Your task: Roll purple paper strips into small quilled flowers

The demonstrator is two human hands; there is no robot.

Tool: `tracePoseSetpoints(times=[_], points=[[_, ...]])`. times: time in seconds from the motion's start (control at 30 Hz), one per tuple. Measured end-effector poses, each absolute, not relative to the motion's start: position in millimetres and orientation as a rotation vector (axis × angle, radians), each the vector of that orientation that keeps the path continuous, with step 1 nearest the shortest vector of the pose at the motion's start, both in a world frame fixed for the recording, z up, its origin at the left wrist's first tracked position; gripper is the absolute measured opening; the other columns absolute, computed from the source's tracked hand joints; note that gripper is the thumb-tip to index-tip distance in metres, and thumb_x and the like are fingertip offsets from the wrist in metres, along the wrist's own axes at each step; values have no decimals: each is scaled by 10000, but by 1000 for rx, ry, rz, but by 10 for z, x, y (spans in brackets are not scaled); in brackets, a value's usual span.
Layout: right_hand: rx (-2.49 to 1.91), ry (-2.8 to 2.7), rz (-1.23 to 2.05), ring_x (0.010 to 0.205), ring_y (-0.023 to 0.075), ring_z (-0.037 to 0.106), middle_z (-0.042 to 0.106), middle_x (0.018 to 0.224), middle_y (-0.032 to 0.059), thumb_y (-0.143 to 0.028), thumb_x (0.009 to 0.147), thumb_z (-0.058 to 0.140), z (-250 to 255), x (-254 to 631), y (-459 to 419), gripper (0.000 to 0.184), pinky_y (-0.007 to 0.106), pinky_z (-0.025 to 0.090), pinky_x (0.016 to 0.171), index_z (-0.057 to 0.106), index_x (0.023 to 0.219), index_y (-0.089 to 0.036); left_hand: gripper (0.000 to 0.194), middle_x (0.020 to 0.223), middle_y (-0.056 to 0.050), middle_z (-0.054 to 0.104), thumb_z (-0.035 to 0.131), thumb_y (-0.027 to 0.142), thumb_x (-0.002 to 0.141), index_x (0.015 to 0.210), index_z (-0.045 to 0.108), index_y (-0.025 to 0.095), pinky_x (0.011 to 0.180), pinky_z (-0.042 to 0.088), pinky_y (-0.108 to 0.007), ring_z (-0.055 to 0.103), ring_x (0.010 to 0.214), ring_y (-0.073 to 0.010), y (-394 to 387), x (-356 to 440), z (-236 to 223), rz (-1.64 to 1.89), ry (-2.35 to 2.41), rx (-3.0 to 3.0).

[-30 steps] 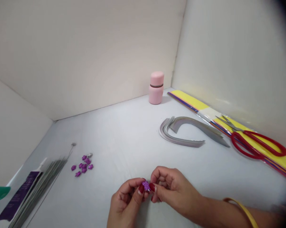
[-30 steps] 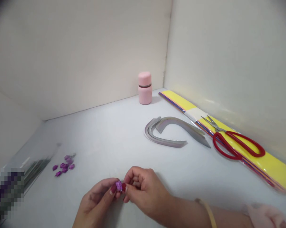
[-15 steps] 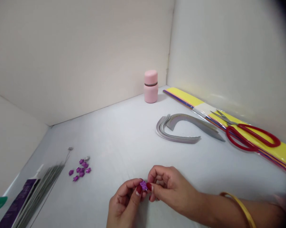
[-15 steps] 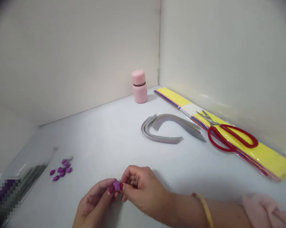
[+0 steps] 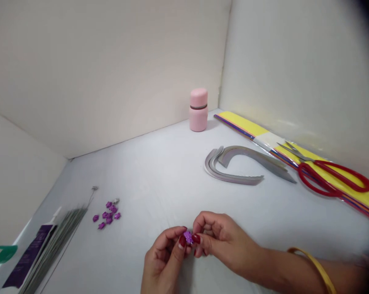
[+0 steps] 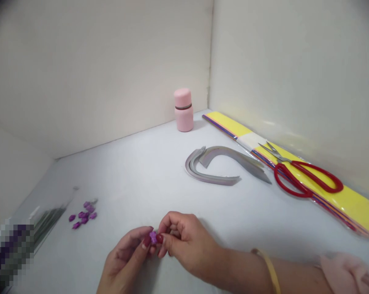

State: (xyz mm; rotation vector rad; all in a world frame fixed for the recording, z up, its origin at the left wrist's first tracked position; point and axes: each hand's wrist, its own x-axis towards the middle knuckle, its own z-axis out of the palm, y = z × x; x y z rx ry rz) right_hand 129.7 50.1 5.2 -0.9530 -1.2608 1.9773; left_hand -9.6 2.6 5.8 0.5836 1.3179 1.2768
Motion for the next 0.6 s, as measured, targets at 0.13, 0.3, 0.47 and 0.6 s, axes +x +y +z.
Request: tracePoseSetpoints(times=[0.13,0.3,0.47,0.6], points=[[-958,-1226,2015,559,105,548,595,596,-7,-353,729,633,38,1281,516,229,227,396,544,505,710,-163,215,589,-36,666,776,328,578,706,728,161,588,461,-209,567,581,-133,27,-101,51,1262,1302,557],[-985,-1191,2046,538,97,555,576,570,-27,-363,716,638,59,1265,526,256,201,372,501,475,702,-166,206,600,-38,672,776,306,585,722,724,161,591,460,-209,570,586,-133,33,-120,27,1277,1270,519],[-1068,-1214,2022,526,94,557,584,575,-22,-272,717,610,79,1264,518,170,200,375,494,483,691,-163,198,611,-37,679,767,320,597,713,720,167,605,461,-207,583,607,-137,29,-122,18,1273,1287,551],[-1141,-1233,1978,530,98,555,581,558,-29,-173,697,575,77,1261,512,81,202,382,502,497,674,-166,187,629,-41,688,748,330,620,724,721,177,626,466,-211,592,624,-145,15,-104,35,1265,1327,615]])
